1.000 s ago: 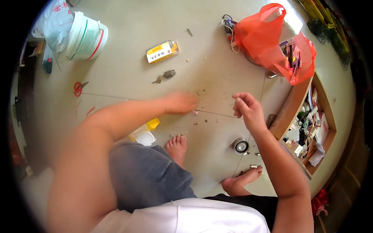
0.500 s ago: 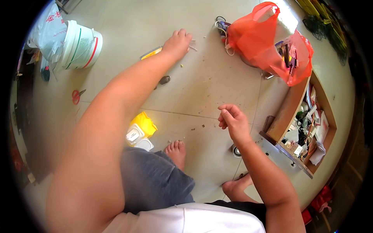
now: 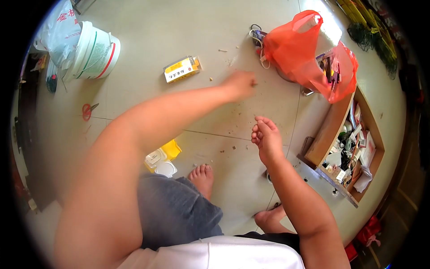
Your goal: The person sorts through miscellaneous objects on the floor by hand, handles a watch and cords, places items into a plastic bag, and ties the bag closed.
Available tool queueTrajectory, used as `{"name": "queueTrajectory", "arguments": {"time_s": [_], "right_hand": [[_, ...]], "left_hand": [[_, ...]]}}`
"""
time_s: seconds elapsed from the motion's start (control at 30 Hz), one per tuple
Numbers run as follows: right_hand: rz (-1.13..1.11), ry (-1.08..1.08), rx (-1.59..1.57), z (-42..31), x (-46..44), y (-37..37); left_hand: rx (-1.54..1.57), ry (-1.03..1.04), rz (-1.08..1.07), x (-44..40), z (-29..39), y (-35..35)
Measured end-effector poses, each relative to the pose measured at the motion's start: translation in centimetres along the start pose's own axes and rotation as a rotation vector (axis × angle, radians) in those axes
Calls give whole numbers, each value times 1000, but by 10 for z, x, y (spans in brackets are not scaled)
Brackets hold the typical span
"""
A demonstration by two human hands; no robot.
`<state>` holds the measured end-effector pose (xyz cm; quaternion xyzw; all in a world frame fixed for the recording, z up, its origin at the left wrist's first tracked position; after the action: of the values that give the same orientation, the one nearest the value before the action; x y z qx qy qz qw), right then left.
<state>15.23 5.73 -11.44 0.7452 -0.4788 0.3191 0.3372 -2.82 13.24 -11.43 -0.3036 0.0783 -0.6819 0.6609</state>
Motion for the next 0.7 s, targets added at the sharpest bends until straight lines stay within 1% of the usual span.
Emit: {"name": "queueTrajectory", "arguments": {"time_s": [0.07,0.13,0.17,0.2,0.23,0.27,0.33,0.4,0.47,0.5,0.57,0.6,0.67,0.7], "right_hand": [[20,21,-23,4,-1,-4],[22,28,-33,6,1,-6],[22,22,-33,5,3,-7],[28,26,-29,5,4,-9],[33,32,-26,5,4,-9],[31,30,-27,4,3,-10],[39,22,-32,3,3,-14],[30,14,-33,2,2,-20],[25,5,-33,3,3,-25],[30,9,-28,5,3,-28],[37,13,-23,7,5,-30],[47,23,-21,9,7,-31],[65,33,-19,11,11,-30],[64,31,-18,10,13,-29]], "left_hand": [[234,-8,-59,-9,57,5],[817,108,-170,-19,111,4],[815,114,-169,-20,126,-2],[832,130,-94,-21,138,-12],[848,143,-18,-21,143,-21],[845,145,-17,-25,133,-21],[363,213,30,-34,93,-17],[108,64,69,-18,41,-21],[-92,4,145,-5,4,-36],[-89,5,140,-4,-8,-41],[-352,90,311,-10,-13,-64],[-350,91,309,-19,-12,-68],[-555,247,472,-33,15,-82],[-548,252,467,-44,18,-84]]}}
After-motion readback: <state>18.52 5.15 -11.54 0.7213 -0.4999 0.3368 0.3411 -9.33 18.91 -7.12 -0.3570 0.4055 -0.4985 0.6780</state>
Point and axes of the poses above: each hand's wrist, its own x-axis away from the middle knuckle, its own y-axis out of the palm, z = x × y, the point moved 8 cm from there along -x, towards the middle knuckle, and after that the axes turned 7 degrees about x, right-handed, at the moved point
